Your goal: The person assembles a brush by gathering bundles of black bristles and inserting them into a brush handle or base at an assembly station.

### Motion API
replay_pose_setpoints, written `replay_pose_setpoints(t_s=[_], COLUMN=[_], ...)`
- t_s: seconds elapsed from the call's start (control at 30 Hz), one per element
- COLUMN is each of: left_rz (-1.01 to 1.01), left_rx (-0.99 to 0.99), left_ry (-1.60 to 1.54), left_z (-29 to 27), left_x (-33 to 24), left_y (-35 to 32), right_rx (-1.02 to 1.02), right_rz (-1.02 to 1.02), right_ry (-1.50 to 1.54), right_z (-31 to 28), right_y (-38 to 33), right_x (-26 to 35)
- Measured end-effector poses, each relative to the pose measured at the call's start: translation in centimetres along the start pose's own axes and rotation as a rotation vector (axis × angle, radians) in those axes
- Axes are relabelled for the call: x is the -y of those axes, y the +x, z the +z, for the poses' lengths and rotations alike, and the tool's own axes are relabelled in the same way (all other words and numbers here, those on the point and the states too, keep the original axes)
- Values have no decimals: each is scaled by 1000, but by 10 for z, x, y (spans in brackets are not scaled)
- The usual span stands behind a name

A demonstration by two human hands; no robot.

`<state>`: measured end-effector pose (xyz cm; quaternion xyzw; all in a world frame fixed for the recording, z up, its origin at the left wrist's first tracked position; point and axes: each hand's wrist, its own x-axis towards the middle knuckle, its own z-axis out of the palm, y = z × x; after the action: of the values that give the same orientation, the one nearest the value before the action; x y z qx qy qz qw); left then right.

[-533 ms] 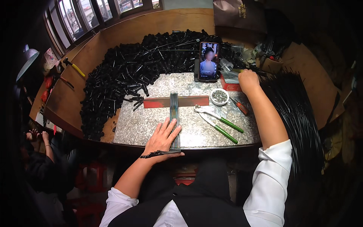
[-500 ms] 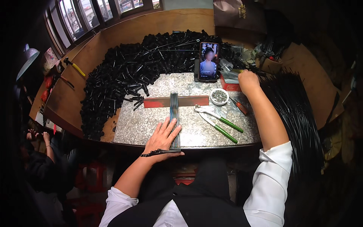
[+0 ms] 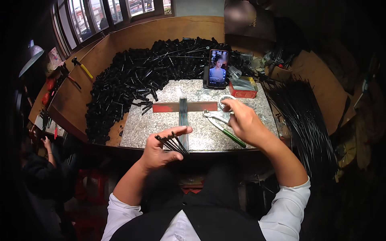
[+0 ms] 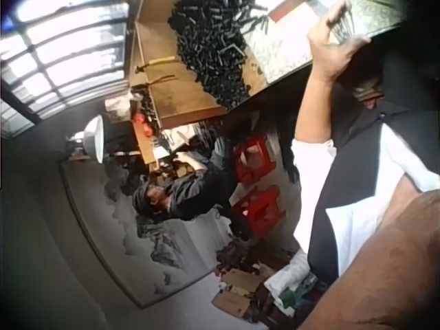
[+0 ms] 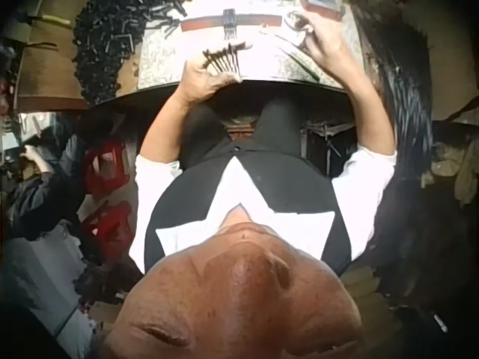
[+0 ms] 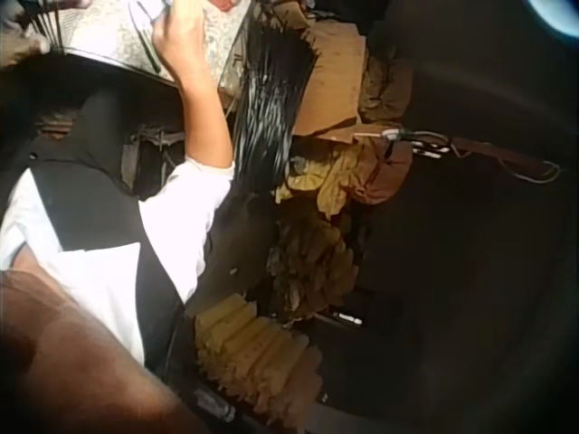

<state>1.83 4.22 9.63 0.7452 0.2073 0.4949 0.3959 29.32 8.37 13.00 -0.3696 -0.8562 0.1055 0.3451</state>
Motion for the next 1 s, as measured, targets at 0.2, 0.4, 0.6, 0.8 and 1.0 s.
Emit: replay_pose_setpoints(t_s=[0.2,0.4,0.6,0.8,1.0], left_rz=[65,62,41,37,92], left_rx=[-102,-159,-131,-148,-106], left_ry=[3,30,42,56,123], left_z=[2,5,1,0,0], left_x=[-26,-31,-32,-31,-31], left_y=[10,13,12,11,14], right_rx=[62,44,11,1,7], right_rz=[-58,-203,-242,-278,-291], right_ry=[120,127,4,-25,-91], right_z=[-4,-10,-7,-6,-11], right_y=[-10,-7,-4,-1,1], right_x=[59,81,87,88,90])
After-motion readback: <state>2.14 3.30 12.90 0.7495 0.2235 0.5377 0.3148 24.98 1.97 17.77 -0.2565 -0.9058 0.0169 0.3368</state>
